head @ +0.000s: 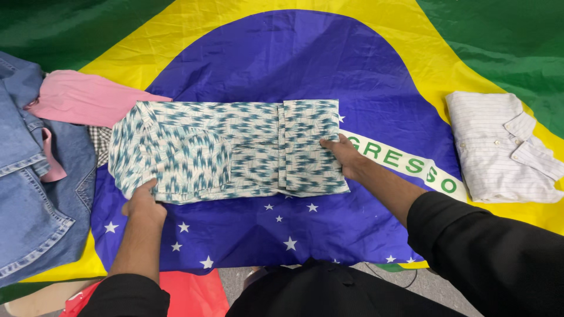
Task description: The person folds a patterned short-sleeved shirt, then a pair of light-wash denim jeans, and finally a pink long-sleeved shirt on a Brazilian flag spread on the floor. Each item is folded into a neat rectangle and placed aside.
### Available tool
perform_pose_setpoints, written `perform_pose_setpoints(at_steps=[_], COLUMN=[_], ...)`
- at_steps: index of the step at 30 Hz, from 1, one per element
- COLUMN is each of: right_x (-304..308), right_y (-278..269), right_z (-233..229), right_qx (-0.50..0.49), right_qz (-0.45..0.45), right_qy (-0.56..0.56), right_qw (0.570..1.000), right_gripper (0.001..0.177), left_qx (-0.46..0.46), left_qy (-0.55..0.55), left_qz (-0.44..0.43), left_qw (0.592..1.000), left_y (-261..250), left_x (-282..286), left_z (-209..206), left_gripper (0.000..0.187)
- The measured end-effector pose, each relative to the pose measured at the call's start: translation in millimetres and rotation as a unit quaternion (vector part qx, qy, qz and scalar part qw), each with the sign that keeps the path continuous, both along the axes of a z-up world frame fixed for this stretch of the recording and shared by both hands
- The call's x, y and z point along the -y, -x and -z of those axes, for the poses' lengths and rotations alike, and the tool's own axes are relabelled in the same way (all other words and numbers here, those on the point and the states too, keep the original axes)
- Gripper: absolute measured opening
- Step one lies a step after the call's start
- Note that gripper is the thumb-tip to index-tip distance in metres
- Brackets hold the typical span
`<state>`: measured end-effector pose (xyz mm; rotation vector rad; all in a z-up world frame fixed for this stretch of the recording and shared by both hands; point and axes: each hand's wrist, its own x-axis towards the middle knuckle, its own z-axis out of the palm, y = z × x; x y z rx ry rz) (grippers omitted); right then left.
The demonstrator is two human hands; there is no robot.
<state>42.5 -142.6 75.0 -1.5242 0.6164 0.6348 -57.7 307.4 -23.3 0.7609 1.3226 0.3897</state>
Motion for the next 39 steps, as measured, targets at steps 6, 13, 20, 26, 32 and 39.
perform_pose_setpoints(at_steps=[6,13,20,26,32,39], right_x=[9.2,56.3,164.4,204.4,210.5,199.6], right_y=[-12.4,-30.7,-5.9,28.3,45.3,39.6], right_z=[9.0,-30.4,-76.0,-13.6,17.8,16.3], right_qx=[0.027,0.101,0.115,-0.038,-0.051,-0.044], right_qz=[0.035,0.080,0.082,0.055,0.063,0.081], right_qy=[-0.013,0.026,0.025,0.144,0.174,0.211], right_qw=[0.999,0.991,0.990,0.987,0.981,0.973], right_gripper=[0.039,0.034,0.031,0.034,0.039,0.042], left_qx=[0.136,0.271,0.253,-0.010,-0.213,-0.006], left_qy=[0.179,0.152,0.125,0.012,-0.285,-0.605], left_qz=[0.132,0.213,0.270,0.375,0.270,0.612], left_qw=[0.965,0.926,0.920,0.927,0.894,0.509], left_y=[-15.7,-29.2,-4.5,16.5,23.8,0.7], left_x=[-12.3,38.8,83.4,121.6,157.6,231.2], left_z=[3.9,-77.6,-71.6,-11.1,-35.4,-50.9], left_gripper=[0.042,0.040,0.040,0.051,0.097,0.081])
